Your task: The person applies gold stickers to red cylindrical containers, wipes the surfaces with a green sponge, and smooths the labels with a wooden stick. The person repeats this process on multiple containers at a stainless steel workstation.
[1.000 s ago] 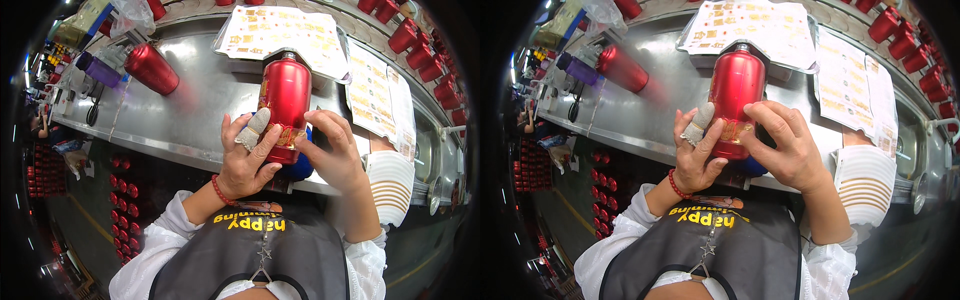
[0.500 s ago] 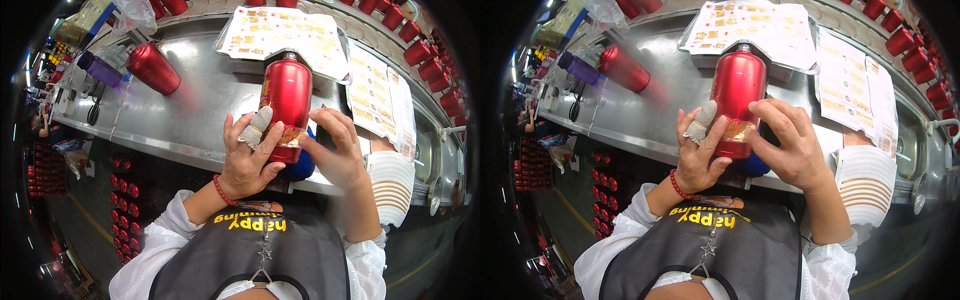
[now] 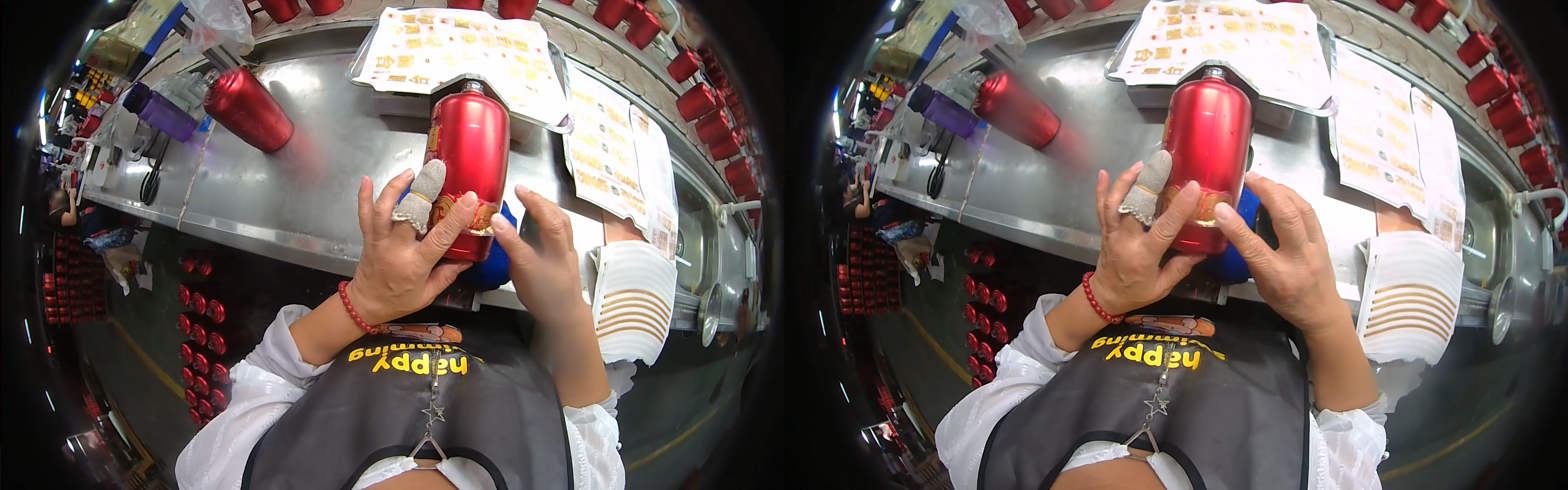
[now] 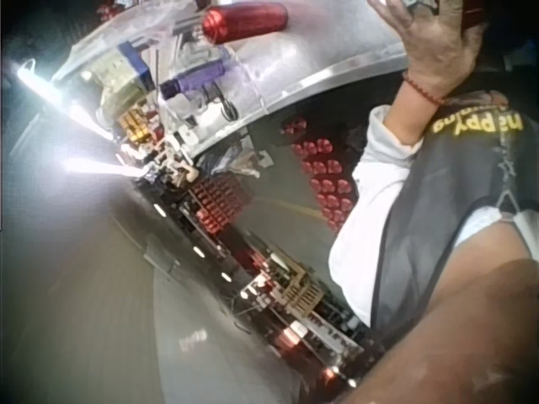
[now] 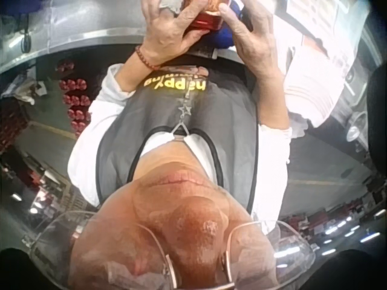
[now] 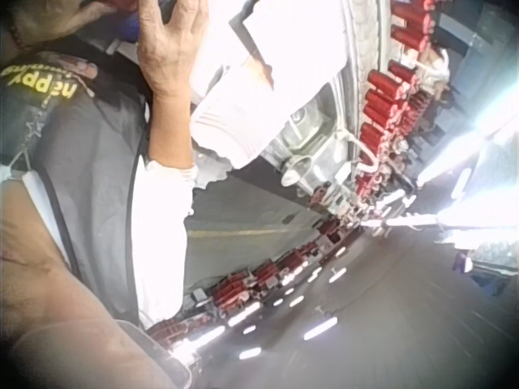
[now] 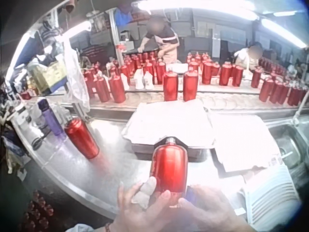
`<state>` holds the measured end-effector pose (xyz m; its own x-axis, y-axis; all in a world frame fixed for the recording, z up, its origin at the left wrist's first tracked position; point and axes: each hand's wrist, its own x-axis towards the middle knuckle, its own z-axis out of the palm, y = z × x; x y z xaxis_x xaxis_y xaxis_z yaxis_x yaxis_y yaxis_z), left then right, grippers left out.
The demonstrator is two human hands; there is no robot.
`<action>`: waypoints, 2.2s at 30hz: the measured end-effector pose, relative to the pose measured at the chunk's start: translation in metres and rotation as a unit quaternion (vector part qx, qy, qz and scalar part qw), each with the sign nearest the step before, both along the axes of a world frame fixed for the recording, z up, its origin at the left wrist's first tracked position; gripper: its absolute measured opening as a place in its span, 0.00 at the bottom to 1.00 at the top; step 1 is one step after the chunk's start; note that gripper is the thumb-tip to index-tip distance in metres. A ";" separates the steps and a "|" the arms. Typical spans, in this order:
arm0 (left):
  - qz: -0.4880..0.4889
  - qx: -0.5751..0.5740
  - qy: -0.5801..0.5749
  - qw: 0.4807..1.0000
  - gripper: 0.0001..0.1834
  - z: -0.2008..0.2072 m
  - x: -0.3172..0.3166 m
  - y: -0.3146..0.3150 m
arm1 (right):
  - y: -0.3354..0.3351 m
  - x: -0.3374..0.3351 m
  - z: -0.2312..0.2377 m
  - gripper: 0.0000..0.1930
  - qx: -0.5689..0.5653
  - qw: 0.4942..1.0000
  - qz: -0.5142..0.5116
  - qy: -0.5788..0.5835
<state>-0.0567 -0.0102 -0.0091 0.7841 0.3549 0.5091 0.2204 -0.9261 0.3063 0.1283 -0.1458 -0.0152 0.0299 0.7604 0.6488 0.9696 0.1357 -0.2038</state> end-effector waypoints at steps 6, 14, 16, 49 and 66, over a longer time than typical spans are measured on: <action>-0.014 0.054 -0.021 0.998 0.35 -0.007 -0.005 0.002 | -0.006 -0.008 -0.008 0.30 -0.030 0.999 -0.007 0.029; -0.001 0.059 -0.009 0.998 0.34 -0.004 -0.002 0.000 | -0.005 -0.009 -0.010 0.33 -0.032 0.998 -0.009 0.046; -0.009 0.060 -0.013 0.998 0.34 -0.004 -0.003 0.001 | -0.007 -0.009 -0.013 0.35 -0.027 0.998 -0.015 0.046; -0.166 -0.117 -0.072 0.977 0.10 0.033 0.048 0.042 | -0.001 0.002 -0.002 0.15 -0.047 0.773 0.071 0.629; -0.093 -0.251 -0.145 0.953 0.23 0.001 0.025 0.040 | 0.025 -0.011 0.023 0.08 -0.025 0.917 -0.023 0.397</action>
<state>-0.0321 0.0295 -0.0086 0.7099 0.4787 0.5166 -0.0948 -0.6619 0.7436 0.1175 -0.1204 0.0080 0.5106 0.7742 0.3740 0.5181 0.0702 -0.8525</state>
